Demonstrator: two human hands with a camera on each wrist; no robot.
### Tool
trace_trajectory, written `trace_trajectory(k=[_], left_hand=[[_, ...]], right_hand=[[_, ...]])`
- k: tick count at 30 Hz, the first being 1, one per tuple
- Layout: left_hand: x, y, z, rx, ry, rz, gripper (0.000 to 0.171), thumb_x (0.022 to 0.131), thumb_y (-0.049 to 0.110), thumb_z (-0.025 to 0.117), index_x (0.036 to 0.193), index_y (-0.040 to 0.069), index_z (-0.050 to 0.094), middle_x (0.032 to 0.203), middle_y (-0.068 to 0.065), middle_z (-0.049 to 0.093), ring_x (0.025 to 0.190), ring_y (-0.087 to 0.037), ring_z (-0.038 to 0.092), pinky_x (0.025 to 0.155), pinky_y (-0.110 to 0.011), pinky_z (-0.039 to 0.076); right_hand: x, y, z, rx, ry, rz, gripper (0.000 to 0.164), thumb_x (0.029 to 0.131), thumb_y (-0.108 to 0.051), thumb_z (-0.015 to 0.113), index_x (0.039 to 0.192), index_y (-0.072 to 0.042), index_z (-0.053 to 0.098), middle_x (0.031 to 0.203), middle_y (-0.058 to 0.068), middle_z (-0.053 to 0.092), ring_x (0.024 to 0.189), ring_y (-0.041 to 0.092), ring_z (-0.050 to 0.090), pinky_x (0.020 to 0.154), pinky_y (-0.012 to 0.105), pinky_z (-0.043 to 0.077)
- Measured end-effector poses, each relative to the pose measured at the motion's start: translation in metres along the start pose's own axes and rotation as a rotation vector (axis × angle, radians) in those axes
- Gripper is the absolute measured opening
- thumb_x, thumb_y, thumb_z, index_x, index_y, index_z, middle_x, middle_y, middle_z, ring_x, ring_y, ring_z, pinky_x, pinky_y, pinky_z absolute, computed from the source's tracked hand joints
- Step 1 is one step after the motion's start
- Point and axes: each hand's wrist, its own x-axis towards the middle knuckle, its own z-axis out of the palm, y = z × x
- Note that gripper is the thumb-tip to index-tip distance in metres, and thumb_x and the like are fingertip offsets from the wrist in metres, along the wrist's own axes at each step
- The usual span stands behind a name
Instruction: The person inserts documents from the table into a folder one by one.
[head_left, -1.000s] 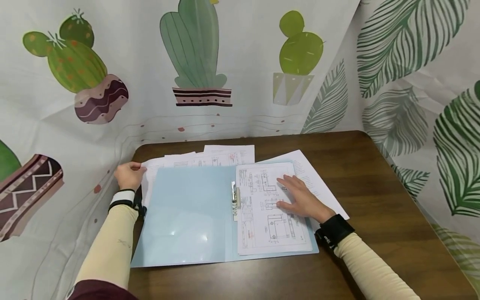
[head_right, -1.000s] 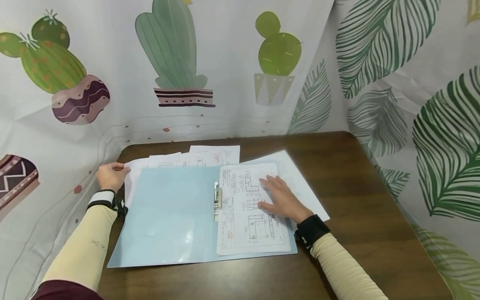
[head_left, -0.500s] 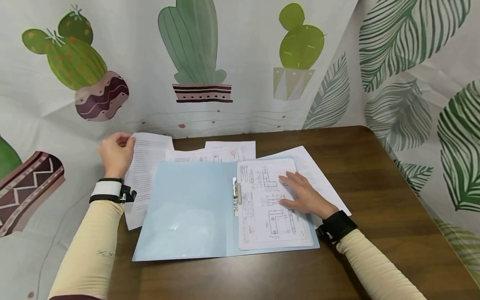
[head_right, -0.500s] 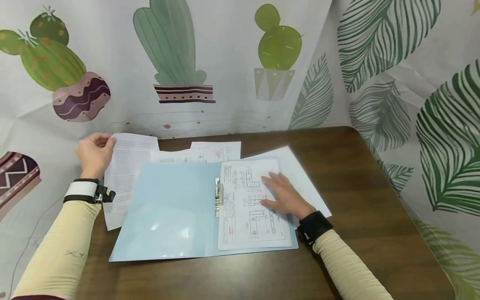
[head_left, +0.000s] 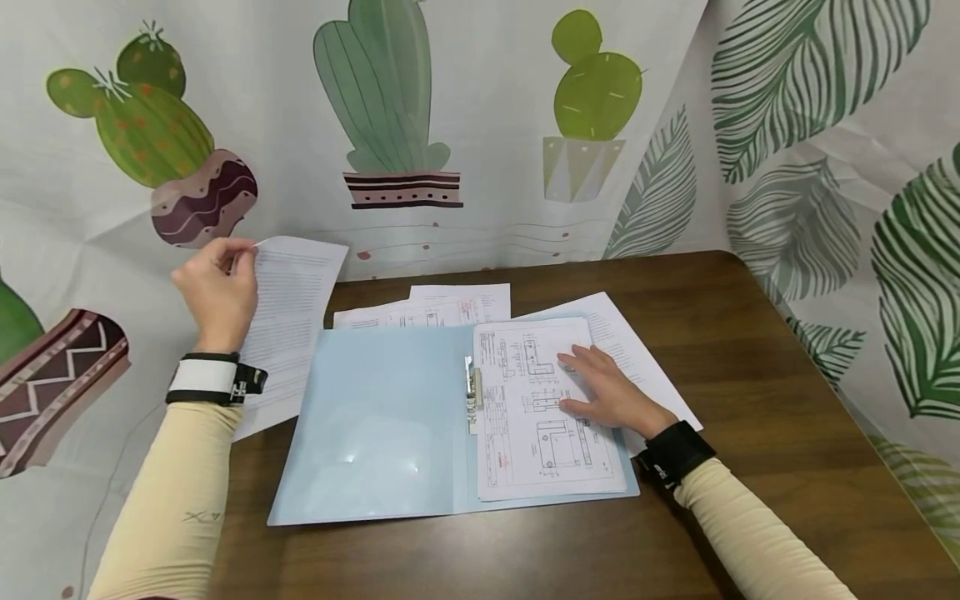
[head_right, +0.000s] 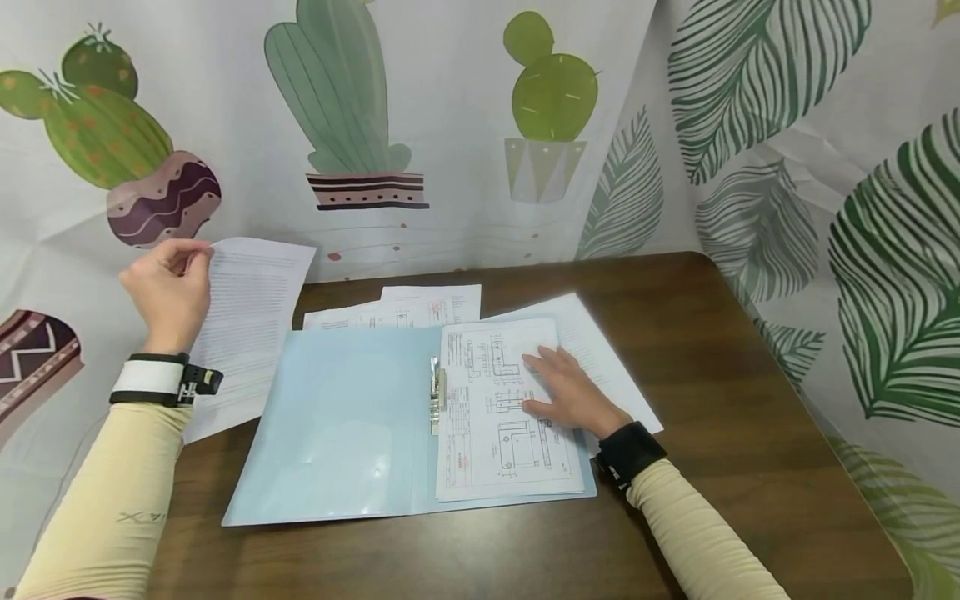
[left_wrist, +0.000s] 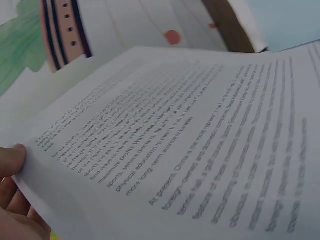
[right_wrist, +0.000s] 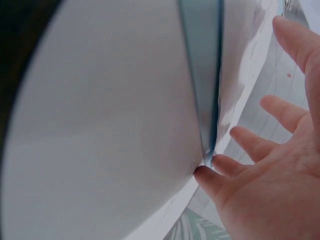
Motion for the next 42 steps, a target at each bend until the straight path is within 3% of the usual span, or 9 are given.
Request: trace_trajectory(k=[5,12,18,21,25,28,31,35,42], left_hand=[[0.012,0.017,-0.007,-0.073,0.087,0.026,0.017,0.097,0.011,0.069,0.091,0.000,0.081,0.088,-0.012,0.078,0.073,0.020,0.056,0.072,-0.004,0.043],[0.030,0.044,-0.017,-0.146,0.211,0.052,0.017,0.095,0.006,0.067,0.088,0.003,0.082,0.080,-0.004,0.077,0.062,0.013,0.054,0.062,-0.009,0.037],[0.034,0.082,-0.027,-0.287,0.259,0.047,0.015,0.095,0.006,0.070,0.088,0.005,0.083,0.083,-0.004,0.078,0.060,0.005,0.060,0.060,-0.010,0.040],[0.033,0.100,-0.030,-0.368,0.233,0.027,0.010,0.093,0.009,0.075,0.089,0.005,0.083,0.083,-0.006,0.078,0.060,0.001,0.062,0.060,-0.011,0.042],[0.030,0.118,-0.027,-0.460,0.139,0.012,0.010,0.092,0.008,0.077,0.093,-0.002,0.081,0.082,-0.005,0.077,0.061,0.000,0.062,0.059,-0.014,0.042],[0.025,0.129,-0.022,-0.579,0.063,-0.080,0.010,0.091,0.004,0.078,0.094,-0.005,0.079,0.083,-0.007,0.077,0.065,-0.004,0.066,0.062,-0.018,0.044],[0.019,0.136,-0.014,-0.764,0.004,-0.236,0.008,0.087,-0.001,0.080,0.093,-0.006,0.078,0.085,-0.010,0.078,0.071,-0.011,0.071,0.067,-0.020,0.050],[0.008,0.141,0.000,-0.909,-0.065,-0.331,0.010,0.084,-0.003,0.082,0.093,-0.006,0.076,0.088,-0.012,0.078,0.073,-0.015,0.072,0.069,-0.022,0.053],[-0.014,0.153,0.023,-0.955,-0.175,-0.396,0.011,0.088,0.003,0.080,0.096,-0.003,0.075,0.092,-0.012,0.077,0.079,-0.018,0.073,0.071,-0.024,0.057]], right_hand=[[0.000,0.001,0.000,0.003,0.002,-0.003,0.079,0.091,-0.032,0.080,0.156,-0.007,0.043,0.164,0.025,0.029,0.152,0.051,0.016,0.117,0.066,0.021],[0.001,0.000,0.000,0.010,-0.005,0.011,0.079,0.091,-0.032,0.079,0.157,-0.009,0.042,0.164,0.023,0.029,0.152,0.049,0.017,0.118,0.065,0.021],[0.002,-0.002,-0.001,-0.006,-0.006,0.020,0.080,0.090,-0.032,0.080,0.157,-0.009,0.042,0.163,0.023,0.032,0.152,0.048,0.020,0.118,0.064,0.022],[0.004,-0.003,-0.002,-0.024,0.022,0.029,0.080,0.090,-0.033,0.080,0.157,-0.010,0.042,0.162,0.022,0.034,0.151,0.046,0.025,0.118,0.063,0.024],[0.009,-0.006,-0.006,-0.014,0.088,0.023,0.082,0.092,-0.035,0.079,0.159,-0.010,0.038,0.162,0.023,0.033,0.150,0.043,0.027,0.117,0.062,0.027],[0.015,-0.011,-0.010,0.030,0.150,-0.020,0.082,0.095,-0.033,0.076,0.160,-0.008,0.033,0.162,0.023,0.033,0.150,0.042,0.029,0.117,0.060,0.029],[0.020,-0.019,-0.014,0.106,0.214,-0.063,0.079,0.098,-0.030,0.072,0.161,-0.007,0.031,0.162,0.020,0.036,0.148,0.039,0.035,0.116,0.058,0.033],[0.027,-0.031,-0.018,0.268,0.264,-0.112,0.072,0.101,-0.026,0.068,0.161,-0.008,0.031,0.160,0.017,0.040,0.143,0.035,0.046,0.113,0.051,0.040],[0.031,-0.050,-0.027,0.671,0.216,-0.201,0.052,0.107,-0.012,0.057,0.156,-0.004,0.041,0.143,0.022,0.059,0.126,0.039,0.062,0.100,0.041,0.052]])
